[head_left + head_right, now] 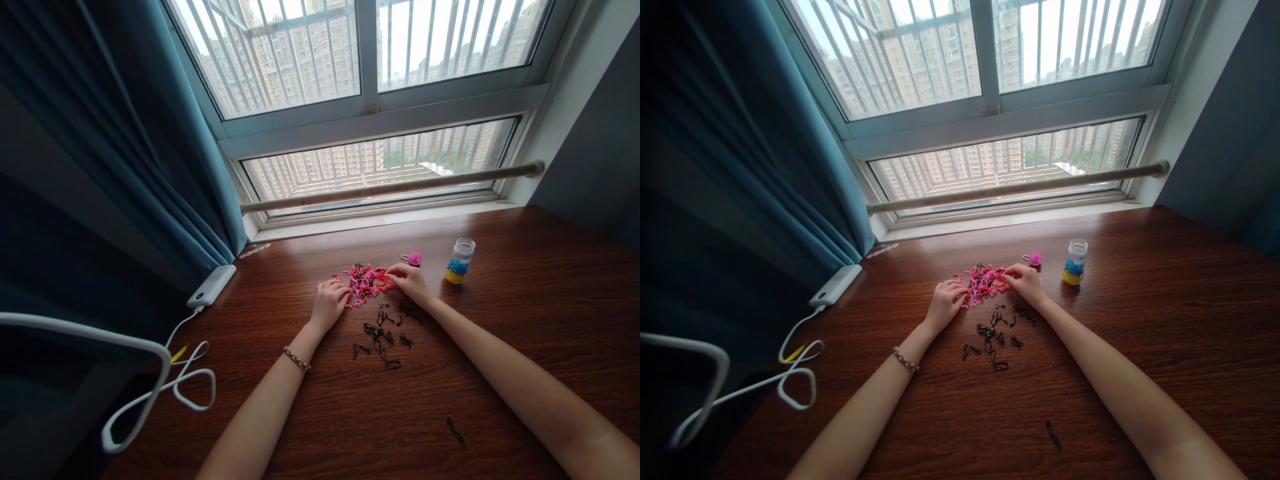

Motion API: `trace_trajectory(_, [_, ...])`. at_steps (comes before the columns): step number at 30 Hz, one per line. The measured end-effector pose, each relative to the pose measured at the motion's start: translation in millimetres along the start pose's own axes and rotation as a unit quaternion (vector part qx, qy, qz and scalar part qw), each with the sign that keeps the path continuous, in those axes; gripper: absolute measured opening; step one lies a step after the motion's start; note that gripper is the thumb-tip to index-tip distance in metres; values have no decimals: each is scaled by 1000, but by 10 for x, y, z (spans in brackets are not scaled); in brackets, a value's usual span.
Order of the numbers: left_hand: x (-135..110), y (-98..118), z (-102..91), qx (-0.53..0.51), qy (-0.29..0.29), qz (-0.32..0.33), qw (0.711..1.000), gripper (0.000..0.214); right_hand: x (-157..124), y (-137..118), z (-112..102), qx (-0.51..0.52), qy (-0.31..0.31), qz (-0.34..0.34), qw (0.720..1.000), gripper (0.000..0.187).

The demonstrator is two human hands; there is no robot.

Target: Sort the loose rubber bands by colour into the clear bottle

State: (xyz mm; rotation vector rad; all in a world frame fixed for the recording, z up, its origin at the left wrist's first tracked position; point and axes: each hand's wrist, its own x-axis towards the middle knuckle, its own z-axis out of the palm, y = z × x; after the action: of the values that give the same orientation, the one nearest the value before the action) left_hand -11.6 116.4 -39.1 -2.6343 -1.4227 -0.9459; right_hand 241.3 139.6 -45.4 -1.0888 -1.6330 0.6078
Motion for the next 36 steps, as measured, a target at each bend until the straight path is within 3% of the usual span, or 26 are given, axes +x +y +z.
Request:
trace_trajectory(6, [6, -29, -1, -32, 7, -26, 999, 12, 10, -31, -36, 64, -16, 68, 996, 41])
trace_trajectory(10, [7, -109, 9, -112, 40, -85, 989, 14, -3, -123, -13, 139, -46, 85, 986, 51])
trace_trajectory(12, [2, -152, 30, -176, 51, -129, 975, 14, -22, -195, 4, 165, -88, 83, 979, 53])
trace_trajectory(17, [-6, -223, 101, -340, 60, -227, 911, 21, -64, -337, 30, 210, -309, 107, 921, 64])
trace_trajectory(18, [-4, -228, 106, -351, 64, -236, 904, 22, -64, -340, 36, 210, -317, 111, 918, 64])
trace_trajectory(20, [2, -229, 97, -341, 78, -240, 905, 22, -56, -312, 52, 197, -268, 105, 937, 62])
trace_trajectory(23, [12, -184, 56, -295, 93, -221, 925, 20, -31, -206, 78, 128, -140, 53, 980, 56])
trace_trajectory(25, [14, -106, 26, -273, 88, -200, 937, 18, -17, -126, 94, 59, -91, 7, 994, 49])
trace_trajectory(29, [2, 188, -24, -256, 50, -137, 956, 13, -3, -44, 118, -25, -120, -63, 991, 41])
trace_trajectory(36, [-32, 705, -106, -261, -106, 33, 959, 13, -18, -66, 159, -122, -183, -135, 966, 36])
